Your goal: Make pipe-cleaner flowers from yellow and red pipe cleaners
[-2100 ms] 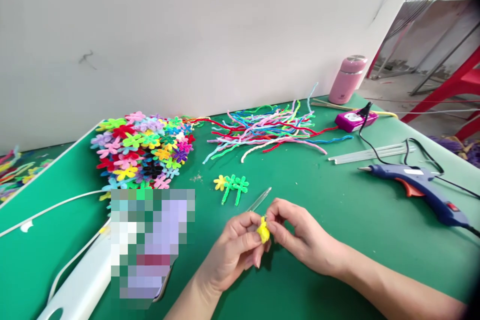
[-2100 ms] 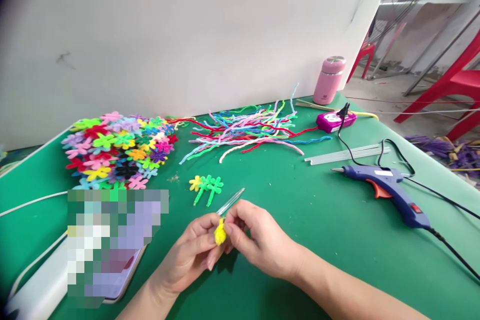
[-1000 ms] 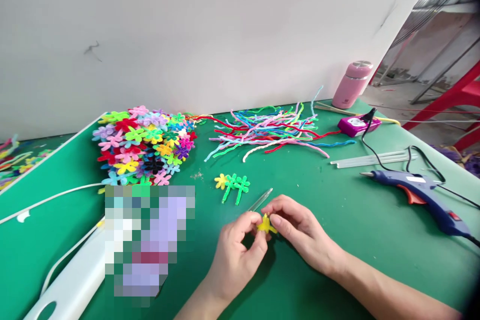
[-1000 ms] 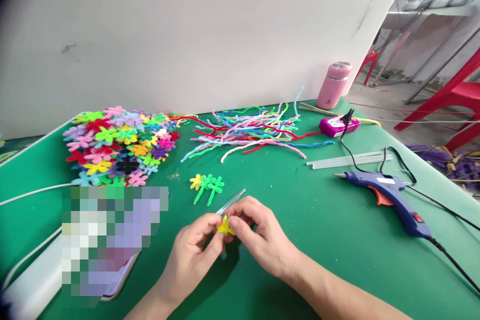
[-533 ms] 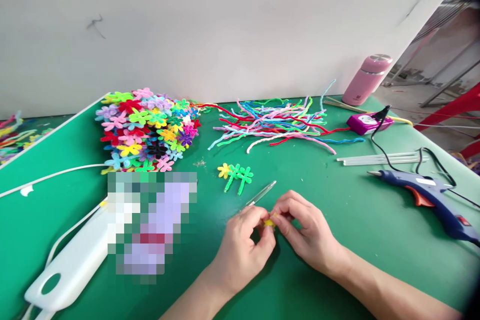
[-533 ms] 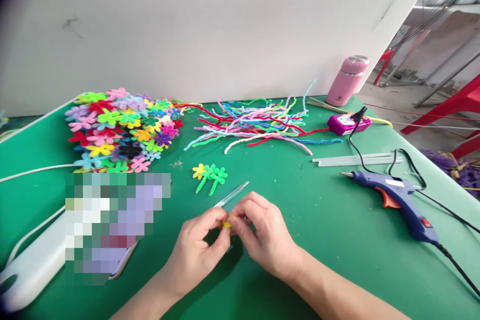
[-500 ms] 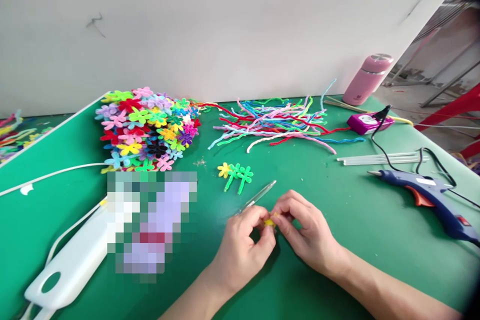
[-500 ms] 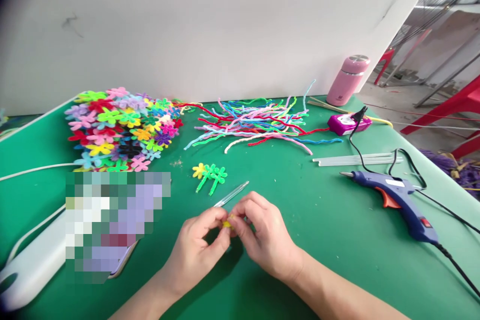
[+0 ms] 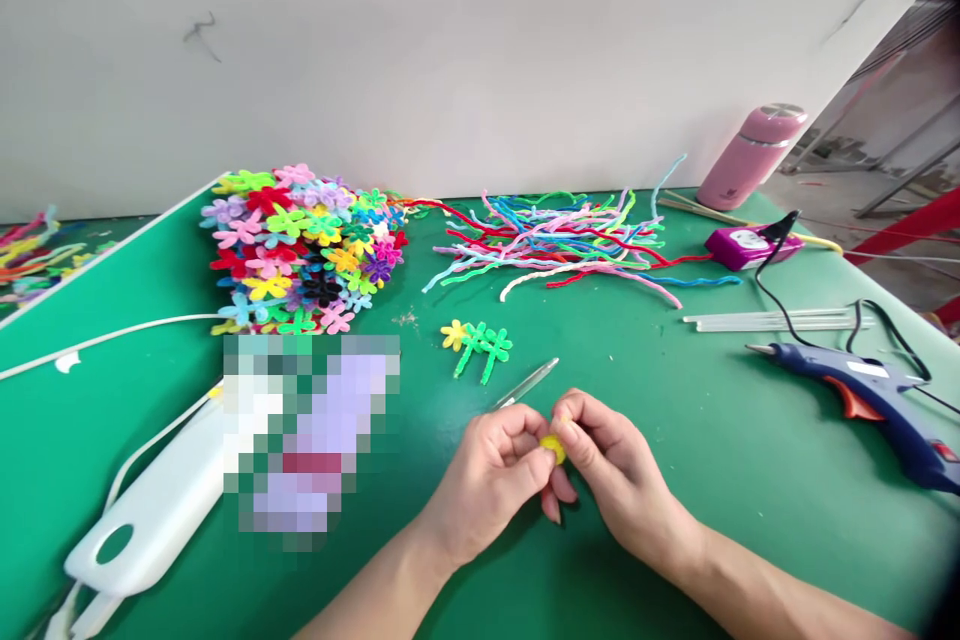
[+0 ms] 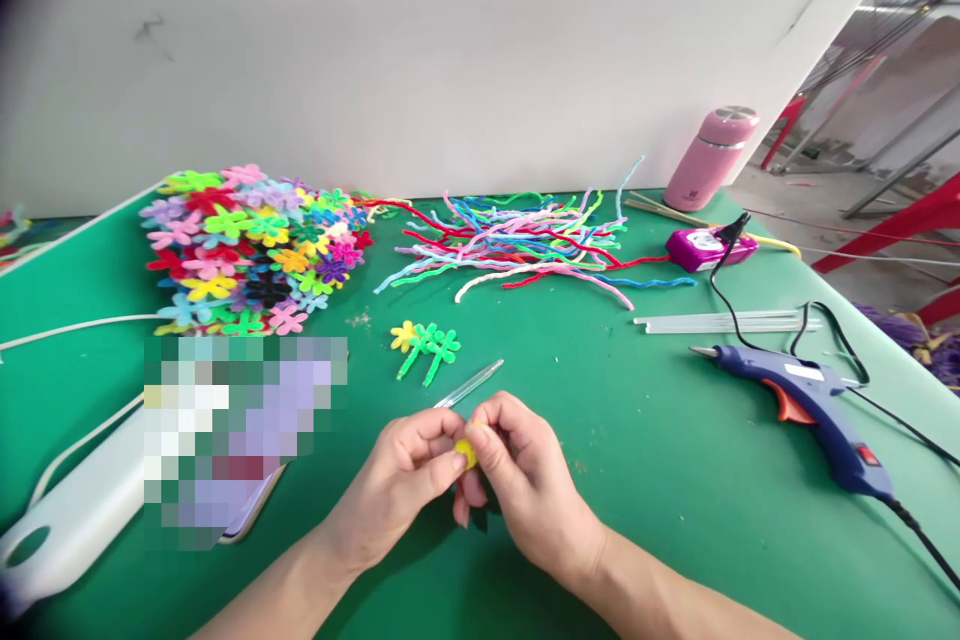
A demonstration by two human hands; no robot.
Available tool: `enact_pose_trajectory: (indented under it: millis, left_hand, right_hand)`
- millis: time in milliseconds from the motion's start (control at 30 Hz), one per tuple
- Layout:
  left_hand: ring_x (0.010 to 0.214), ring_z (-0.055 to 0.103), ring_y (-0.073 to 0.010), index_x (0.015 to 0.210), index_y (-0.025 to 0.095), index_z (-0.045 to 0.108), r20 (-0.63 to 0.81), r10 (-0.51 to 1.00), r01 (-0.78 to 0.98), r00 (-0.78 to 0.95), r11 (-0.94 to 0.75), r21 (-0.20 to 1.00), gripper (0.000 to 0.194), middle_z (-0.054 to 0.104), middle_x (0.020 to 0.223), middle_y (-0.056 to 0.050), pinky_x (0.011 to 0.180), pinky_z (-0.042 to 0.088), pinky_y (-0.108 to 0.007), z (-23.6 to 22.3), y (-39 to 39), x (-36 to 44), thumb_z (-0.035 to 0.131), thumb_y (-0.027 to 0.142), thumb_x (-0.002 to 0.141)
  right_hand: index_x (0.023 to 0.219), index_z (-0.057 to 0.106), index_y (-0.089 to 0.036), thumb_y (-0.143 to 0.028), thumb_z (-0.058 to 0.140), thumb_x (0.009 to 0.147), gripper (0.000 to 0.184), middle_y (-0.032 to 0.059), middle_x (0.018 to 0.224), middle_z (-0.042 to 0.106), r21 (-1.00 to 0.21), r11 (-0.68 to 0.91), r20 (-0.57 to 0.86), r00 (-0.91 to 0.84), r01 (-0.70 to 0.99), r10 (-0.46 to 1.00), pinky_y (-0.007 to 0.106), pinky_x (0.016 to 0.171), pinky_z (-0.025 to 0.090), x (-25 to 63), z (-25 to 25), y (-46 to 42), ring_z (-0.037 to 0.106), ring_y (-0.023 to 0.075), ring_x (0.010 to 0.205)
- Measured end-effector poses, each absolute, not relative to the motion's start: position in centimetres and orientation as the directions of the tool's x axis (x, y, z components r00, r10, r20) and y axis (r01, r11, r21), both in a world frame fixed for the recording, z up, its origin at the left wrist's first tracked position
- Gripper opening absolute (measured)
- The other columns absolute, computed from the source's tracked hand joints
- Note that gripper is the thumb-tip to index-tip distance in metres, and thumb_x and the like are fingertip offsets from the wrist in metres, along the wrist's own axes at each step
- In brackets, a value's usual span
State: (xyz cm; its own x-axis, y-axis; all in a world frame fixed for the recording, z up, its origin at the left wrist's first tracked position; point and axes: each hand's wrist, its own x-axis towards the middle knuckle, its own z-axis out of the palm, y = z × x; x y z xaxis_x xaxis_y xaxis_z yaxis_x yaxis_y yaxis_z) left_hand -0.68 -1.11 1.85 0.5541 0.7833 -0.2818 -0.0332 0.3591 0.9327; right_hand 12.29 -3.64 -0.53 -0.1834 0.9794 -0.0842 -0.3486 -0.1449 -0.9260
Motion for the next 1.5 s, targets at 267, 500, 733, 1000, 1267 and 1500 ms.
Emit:
enact_pose_trajectory:
  millis: [267,500,733,1000,1267,1500]
  left_hand:
    - [0.055,0.054,-0.0127,0.071,0.017,0.055,-0.154,0.844,0.207,0.514,0.052,0.977,0.011,0.060,0.061,-0.001,0.054,0.042,-0.023,1.4,-1.2,-1.1,0.048,0.019,0.079]
    - [0.058,0.054,-0.0148,0.066,0.019,0.062,-0.037,0.889,0.193,0.456,-0.058,0.979,0.010,0.062,0.062,-0.001,0.057,0.041,-0.023,1.8,-1.2,-1.0,0.055,0.016,0.073]
    - [0.061,0.055,-0.0156,0.065,0.019,0.062,-0.078,0.884,0.160,0.461,0.003,0.987,0.010,0.063,0.063,-0.002,0.059,0.042,-0.024,1.7,-1.1,-1.0,0.056,0.017,0.073]
    - [0.045,0.047,-0.0093,0.079,0.015,0.055,-0.299,0.869,-0.127,0.394,0.374,0.919,0.013,0.059,0.053,0.001,0.045,0.037,-0.020,1.0,-0.5,-1.2,0.058,0.028,0.076]
    - [0.043,0.036,-0.0039,0.079,0.015,0.059,-0.311,0.849,-0.191,0.427,0.420,0.887,0.014,0.047,0.052,0.005,0.044,0.025,-0.017,1.0,-0.4,-1.3,0.062,0.027,0.074]
    - [0.049,0.035,-0.0052,0.078,0.016,0.059,-0.301,0.830,-0.181,0.469,0.424,0.887,0.011,0.045,0.056,0.005,0.047,0.025,-0.018,0.9,-0.4,-1.4,0.063,0.026,0.076]
  right_hand:
    - [0.069,0.049,-0.015,-0.043,0.058,0.080,0.032,-0.0031,0.057,0.046,-0.828,-0.344,-0.250,-0.257,-0.443,0.933,0.020,0.051,0.033,12.7,-0.9,-3.2,0.043,0.0078,0.051]
    - [0.067,0.050,-0.014,-0.045,0.062,0.075,0.034,-0.0024,0.059,0.045,-0.797,-0.427,-0.312,-0.314,-0.427,0.897,0.020,0.053,0.030,13.2,-0.5,-2.9,0.039,0.0086,0.054]
    - [0.066,0.050,-0.014,-0.044,0.062,0.075,0.033,-0.0023,0.059,0.045,-0.790,-0.438,-0.324,-0.314,-0.429,0.892,0.019,0.051,0.031,13.1,-0.5,-2.8,0.039,0.0077,0.053]
    - [0.097,0.053,-0.020,-0.038,0.053,0.084,0.023,-0.0005,0.074,0.049,-0.965,-0.112,-0.096,-0.077,-0.239,0.992,0.022,0.056,0.038,14.0,-0.3,-2.0,0.044,0.0106,0.060]
    - [0.107,0.054,-0.019,-0.029,0.062,0.077,0.032,0.0047,0.086,0.054,-0.948,0.272,0.242,-0.185,0.163,0.953,0.028,0.065,0.043,14.6,-0.2,-2.0,0.047,0.0156,0.071]
    - [0.080,0.058,-0.018,-0.024,0.063,0.078,0.008,0.0029,0.072,0.056,-0.923,0.333,0.309,-0.141,0.193,0.940,0.024,0.058,0.042,14.4,-0.1,-2.0,0.049,0.0141,0.066]
